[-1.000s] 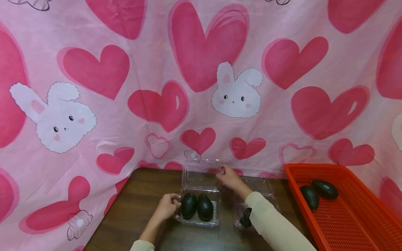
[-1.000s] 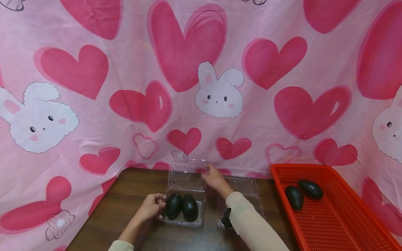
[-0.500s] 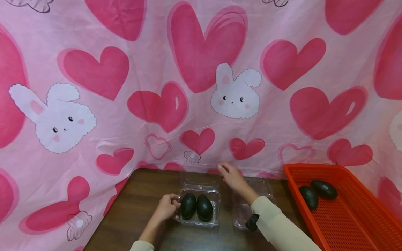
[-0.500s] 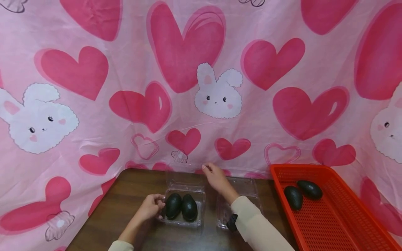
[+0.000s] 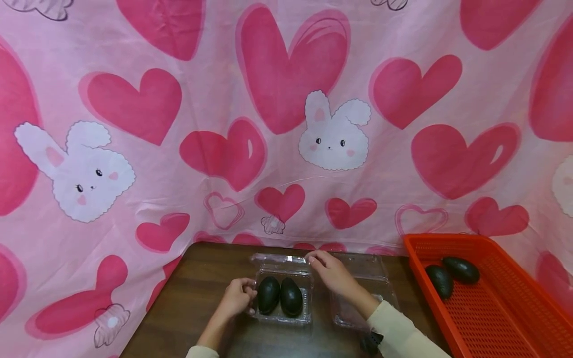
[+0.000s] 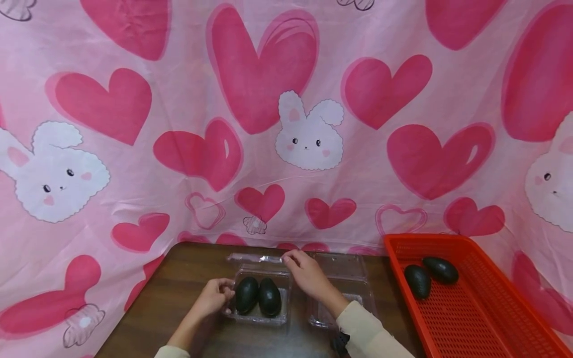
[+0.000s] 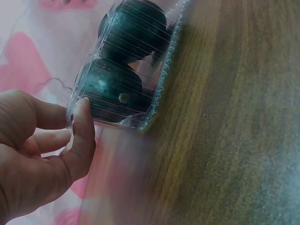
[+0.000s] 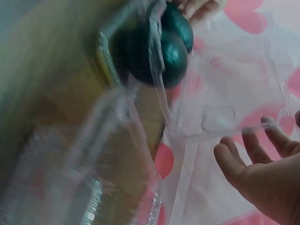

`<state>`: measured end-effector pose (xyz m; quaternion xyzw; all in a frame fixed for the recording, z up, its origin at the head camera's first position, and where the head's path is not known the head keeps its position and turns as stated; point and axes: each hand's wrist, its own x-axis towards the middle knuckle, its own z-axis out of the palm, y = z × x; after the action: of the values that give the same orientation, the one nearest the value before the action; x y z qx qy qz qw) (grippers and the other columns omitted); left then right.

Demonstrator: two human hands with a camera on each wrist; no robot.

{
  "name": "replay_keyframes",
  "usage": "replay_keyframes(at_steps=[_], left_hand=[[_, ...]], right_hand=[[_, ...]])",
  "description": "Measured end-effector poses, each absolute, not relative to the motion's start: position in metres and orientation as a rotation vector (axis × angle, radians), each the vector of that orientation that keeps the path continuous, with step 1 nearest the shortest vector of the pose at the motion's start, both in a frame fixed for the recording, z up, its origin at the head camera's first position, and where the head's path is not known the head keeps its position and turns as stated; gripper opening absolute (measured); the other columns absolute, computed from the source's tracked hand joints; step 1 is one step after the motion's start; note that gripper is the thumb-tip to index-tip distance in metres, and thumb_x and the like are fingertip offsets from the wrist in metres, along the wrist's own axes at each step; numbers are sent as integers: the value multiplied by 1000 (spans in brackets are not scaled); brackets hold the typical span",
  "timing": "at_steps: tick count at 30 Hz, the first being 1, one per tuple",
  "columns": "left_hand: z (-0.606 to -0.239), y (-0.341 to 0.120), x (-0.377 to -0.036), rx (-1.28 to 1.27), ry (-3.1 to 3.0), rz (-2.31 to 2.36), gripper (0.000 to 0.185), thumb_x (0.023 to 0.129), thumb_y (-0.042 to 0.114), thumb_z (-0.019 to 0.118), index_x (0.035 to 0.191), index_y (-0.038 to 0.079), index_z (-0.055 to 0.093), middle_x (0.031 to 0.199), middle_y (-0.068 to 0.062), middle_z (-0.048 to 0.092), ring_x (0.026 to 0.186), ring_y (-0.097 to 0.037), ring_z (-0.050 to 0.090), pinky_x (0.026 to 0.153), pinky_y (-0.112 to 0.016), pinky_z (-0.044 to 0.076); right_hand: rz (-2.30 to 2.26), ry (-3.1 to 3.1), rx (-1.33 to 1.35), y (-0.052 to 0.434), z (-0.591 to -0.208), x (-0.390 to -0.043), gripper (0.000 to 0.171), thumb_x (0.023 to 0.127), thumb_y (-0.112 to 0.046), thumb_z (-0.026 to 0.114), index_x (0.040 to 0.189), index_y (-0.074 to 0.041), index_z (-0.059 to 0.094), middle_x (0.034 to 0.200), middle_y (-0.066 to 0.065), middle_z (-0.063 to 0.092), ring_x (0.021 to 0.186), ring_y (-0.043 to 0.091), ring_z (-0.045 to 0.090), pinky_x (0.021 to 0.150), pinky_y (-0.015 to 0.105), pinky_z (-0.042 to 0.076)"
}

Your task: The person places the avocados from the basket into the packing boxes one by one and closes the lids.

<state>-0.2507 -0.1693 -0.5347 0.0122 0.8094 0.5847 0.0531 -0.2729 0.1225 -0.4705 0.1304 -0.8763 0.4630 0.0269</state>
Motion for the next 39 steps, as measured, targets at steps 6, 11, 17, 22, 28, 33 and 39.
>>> replay_keyframes(at_steps=[6,11,17,22,28,33,39], left_hand=[[-534,-170,-249,35,2483,1765,28,91,-7,63,117,-17,62,75,-4,56,54,-14,55,48,-33,59],[-537,-172,-248,27,2419,1809,24,96,-3,59,115,-17,61,72,-3,52,55,-14,52,47,-28,54],[-532,-179,-247,-55,2174,1920,29,112,19,41,105,-6,55,78,-4,52,60,-15,51,49,-29,56],[-517,-185,-244,-66,2161,1863,62,112,46,34,127,-12,50,83,-7,57,62,-16,57,51,-33,60],[-505,-188,-239,-8,2144,1766,59,107,44,42,123,-12,54,87,-10,60,66,-20,63,58,-41,65],[-507,-190,-237,92,2070,1753,37,101,20,43,112,-13,55,81,-7,58,68,-20,61,62,-39,65],[-513,-192,-237,175,2026,1780,51,93,1,45,135,-26,39,89,-10,58,69,-16,57,67,-35,65]], right_hand=[[1525,-2716,409,120,-474,-252,21,103,-22,61,121,-15,69,121,5,68,108,23,66,95,48,56],[1692,-2696,362,116,-479,-240,37,97,-11,67,132,-4,61,127,19,64,106,28,66,89,43,58],[1737,-2728,270,114,-482,-232,61,92,-9,70,146,6,45,144,35,49,123,47,57,104,59,51],[1757,-2814,191,115,-490,-227,72,92,-13,70,150,13,35,146,41,44,134,55,48,112,69,39],[2191,-2737,158,114,-504,-223,83,88,-2,62,150,22,13,107,22,60,72,16,59,68,31,59],[2306,-2684,197,113,-513,-218,85,83,3,59,148,24,9,90,12,61,69,16,63,69,35,64],[2321,-2674,220,110,-520,-217,83,82,8,59,148,23,11,86,11,57,67,18,63,65,36,64]])
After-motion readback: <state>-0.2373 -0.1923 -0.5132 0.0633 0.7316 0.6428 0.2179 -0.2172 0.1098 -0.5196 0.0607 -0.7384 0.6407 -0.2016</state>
